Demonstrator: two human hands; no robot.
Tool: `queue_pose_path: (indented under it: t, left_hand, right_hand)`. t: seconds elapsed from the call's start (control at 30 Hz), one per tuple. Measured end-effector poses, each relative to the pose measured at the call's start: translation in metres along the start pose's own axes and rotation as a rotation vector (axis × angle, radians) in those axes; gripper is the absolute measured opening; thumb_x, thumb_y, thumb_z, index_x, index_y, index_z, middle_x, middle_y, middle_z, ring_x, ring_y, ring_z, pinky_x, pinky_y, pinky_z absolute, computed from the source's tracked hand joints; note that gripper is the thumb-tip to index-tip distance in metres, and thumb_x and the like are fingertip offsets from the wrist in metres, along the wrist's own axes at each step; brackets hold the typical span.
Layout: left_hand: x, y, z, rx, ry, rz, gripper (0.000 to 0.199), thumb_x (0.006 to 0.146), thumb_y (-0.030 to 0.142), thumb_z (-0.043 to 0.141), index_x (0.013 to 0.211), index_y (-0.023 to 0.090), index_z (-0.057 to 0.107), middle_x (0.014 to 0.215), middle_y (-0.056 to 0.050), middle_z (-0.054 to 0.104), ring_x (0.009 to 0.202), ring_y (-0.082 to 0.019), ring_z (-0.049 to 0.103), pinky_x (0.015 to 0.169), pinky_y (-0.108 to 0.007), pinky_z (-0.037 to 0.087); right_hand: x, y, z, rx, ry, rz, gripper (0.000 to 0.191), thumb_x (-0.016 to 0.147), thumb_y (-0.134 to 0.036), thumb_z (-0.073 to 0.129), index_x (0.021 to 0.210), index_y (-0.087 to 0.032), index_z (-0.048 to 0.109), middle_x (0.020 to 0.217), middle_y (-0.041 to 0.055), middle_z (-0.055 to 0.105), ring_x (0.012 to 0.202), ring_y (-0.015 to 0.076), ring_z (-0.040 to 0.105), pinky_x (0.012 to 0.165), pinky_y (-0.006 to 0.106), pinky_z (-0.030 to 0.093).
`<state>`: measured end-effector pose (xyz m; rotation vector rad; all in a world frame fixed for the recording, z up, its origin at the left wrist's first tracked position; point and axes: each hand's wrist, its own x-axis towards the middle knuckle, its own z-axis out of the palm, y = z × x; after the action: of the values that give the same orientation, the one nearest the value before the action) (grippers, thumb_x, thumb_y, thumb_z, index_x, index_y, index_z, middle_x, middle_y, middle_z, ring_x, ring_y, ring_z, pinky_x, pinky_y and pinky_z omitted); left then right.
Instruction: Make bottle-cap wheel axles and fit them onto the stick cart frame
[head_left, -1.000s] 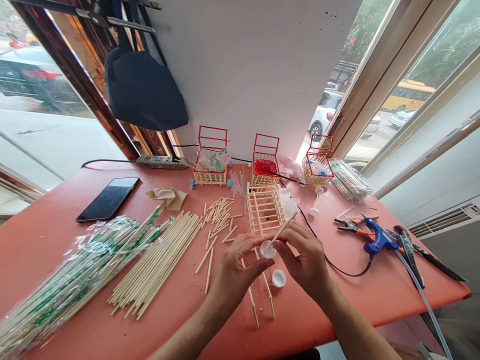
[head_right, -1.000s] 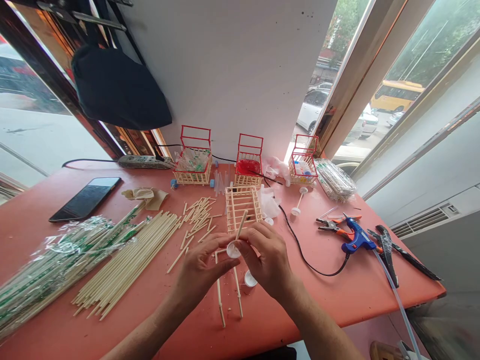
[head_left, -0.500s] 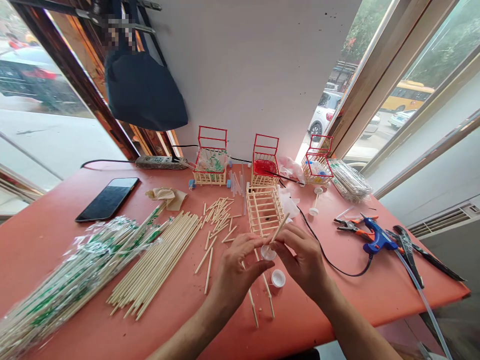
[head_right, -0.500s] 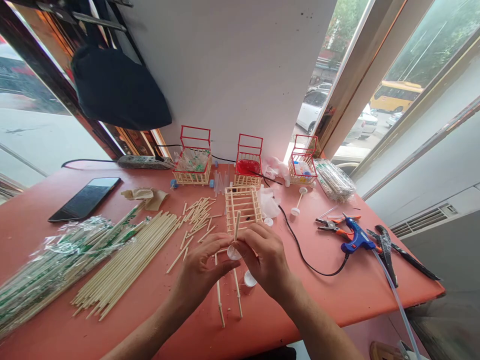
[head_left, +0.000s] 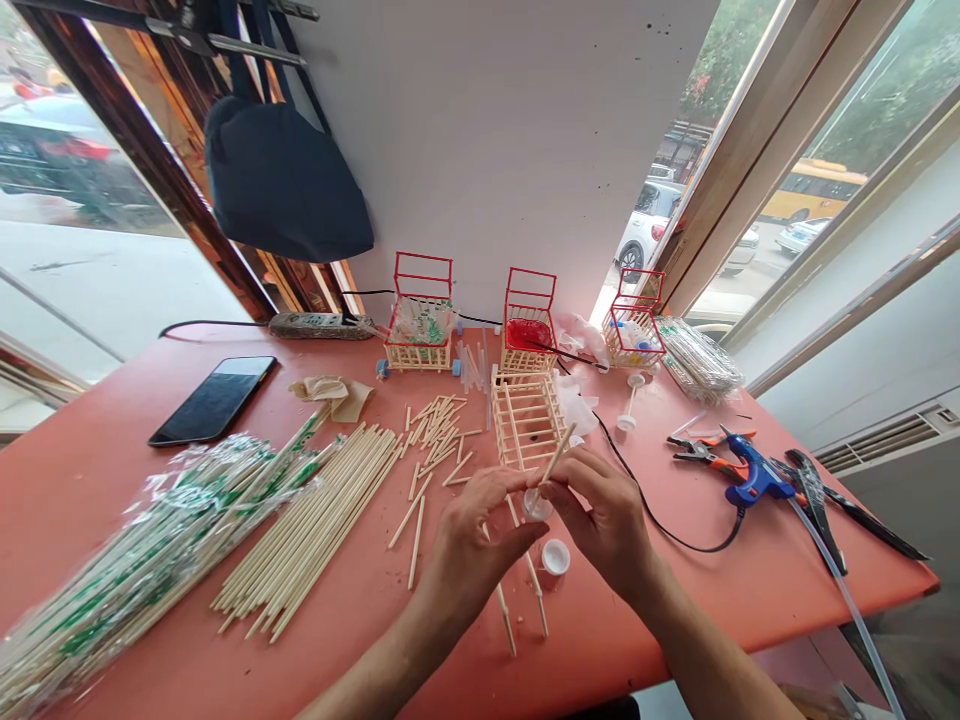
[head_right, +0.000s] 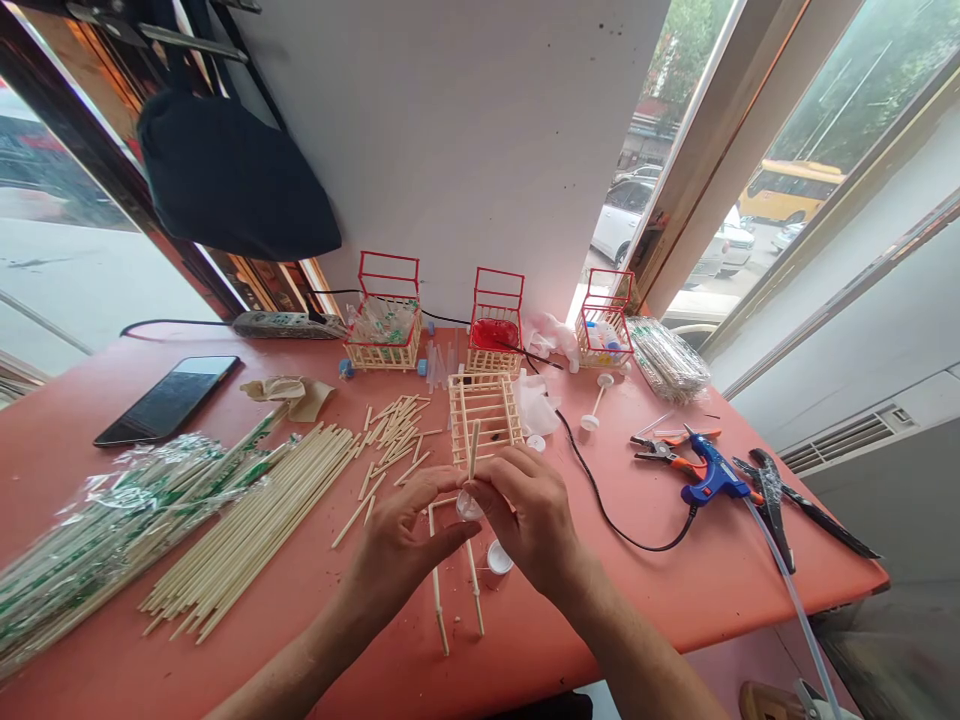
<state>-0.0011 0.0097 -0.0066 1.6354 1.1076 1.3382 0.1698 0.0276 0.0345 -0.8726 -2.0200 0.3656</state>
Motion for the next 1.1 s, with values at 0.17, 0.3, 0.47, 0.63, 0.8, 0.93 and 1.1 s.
queue_pose_path:
  t: [0.17, 0.3, 0.47, 0.63, 0.8, 0.93, 1.1]
  left_hand:
    - [0.0006, 0.0011, 0.0001, -0.021, 0.01, -0.021, 0.028, 0.078, 0.016, 0.08, 0.105, 0.025, 0.078, 0.107, -0.003, 0.079, 0.104, -0.023, 0.072, 0.092, -0.036, 0.056]
    - [0.0006, 0.0032, -0.0003, -0.018, 0.008, -0.023, 0.024, 0.08, 0.017, 0.077, 0.103, 0.024, 0.078, 0.106, -0.004, 0.079, 0.103, -0.024, 0.072, 0.092, -0.036, 0.057]
    - [-0.0008, 0.0044, -0.0005, -0.026, -0.01, -0.033, 0.026, 0.083, 0.017, 0.075, 0.107, 0.026, 0.078, 0.11, -0.003, 0.079, 0.105, -0.023, 0.073, 0.093, -0.035, 0.057]
    - [-0.0018, 0.0042, -0.0009, -0.03, -0.026, -0.018, 0.033, 0.084, 0.016, 0.075, 0.115, 0.028, 0.077, 0.114, -0.002, 0.079, 0.108, -0.022, 0.073, 0.095, -0.034, 0.057]
    - [-0.0022, 0.0032, -0.0008, -0.006, -0.027, 0.033, 0.039, 0.084, 0.013, 0.075, 0.119, 0.03, 0.076, 0.115, -0.001, 0.079, 0.108, -0.022, 0.073, 0.096, -0.034, 0.057]
    - [-0.002, 0.0034, -0.0008, 0.001, -0.02, 0.055, 0.038, 0.085, 0.013, 0.075, 0.12, 0.029, 0.076, 0.116, -0.001, 0.079, 0.108, -0.022, 0.073, 0.095, -0.033, 0.057]
    - [-0.0018, 0.0057, -0.0018, -0.002, -0.014, 0.046, 0.036, 0.086, 0.016, 0.074, 0.12, 0.028, 0.076, 0.116, -0.004, 0.08, 0.108, -0.024, 0.074, 0.095, -0.036, 0.059]
  right_hand:
    - [-0.0009, 0.0012, 0.0003, 0.002, -0.002, -0.006, 0.02, 0.102, -0.016, 0.056, 0.083, -0.021, 0.059, 0.076, 0.0007, 0.061, 0.071, 0.0165, 0.055, 0.068, 0.028, 0.043]
    - [-0.0006, 0.0016, 0.0006, 0.003, 0.0, -0.013, 0.02, 0.102, -0.015, 0.057, 0.083, -0.021, 0.057, 0.075, -0.0001, 0.059, 0.071, 0.0159, 0.054, 0.068, 0.027, 0.042]
    - [-0.0002, 0.0009, -0.0001, 0.015, -0.002, -0.003, 0.02, 0.102, -0.015, 0.057, 0.082, -0.021, 0.057, 0.076, -0.0004, 0.058, 0.072, 0.0157, 0.053, 0.068, 0.028, 0.042]
    - [-0.0003, -0.0001, -0.0005, 0.01, 0.002, 0.021, 0.02, 0.101, -0.015, 0.058, 0.082, -0.021, 0.059, 0.075, -0.0002, 0.057, 0.071, 0.016, 0.053, 0.067, 0.028, 0.042]
    - [0.0003, -0.0003, -0.0007, 0.016, -0.01, 0.033, 0.019, 0.101, -0.016, 0.057, 0.083, -0.021, 0.063, 0.076, 0.0012, 0.061, 0.073, 0.0171, 0.056, 0.069, 0.029, 0.044]
    - [0.0001, 0.0, -0.0004, 0.014, -0.011, 0.046, 0.019, 0.101, -0.017, 0.057, 0.085, -0.02, 0.065, 0.077, 0.0025, 0.065, 0.074, 0.0179, 0.059, 0.07, 0.03, 0.046]
    - [0.0012, -0.0015, -0.0002, 0.004, -0.006, 0.045, 0.018, 0.101, -0.017, 0.057, 0.086, -0.021, 0.066, 0.079, 0.0028, 0.067, 0.075, 0.0182, 0.06, 0.071, 0.03, 0.047]
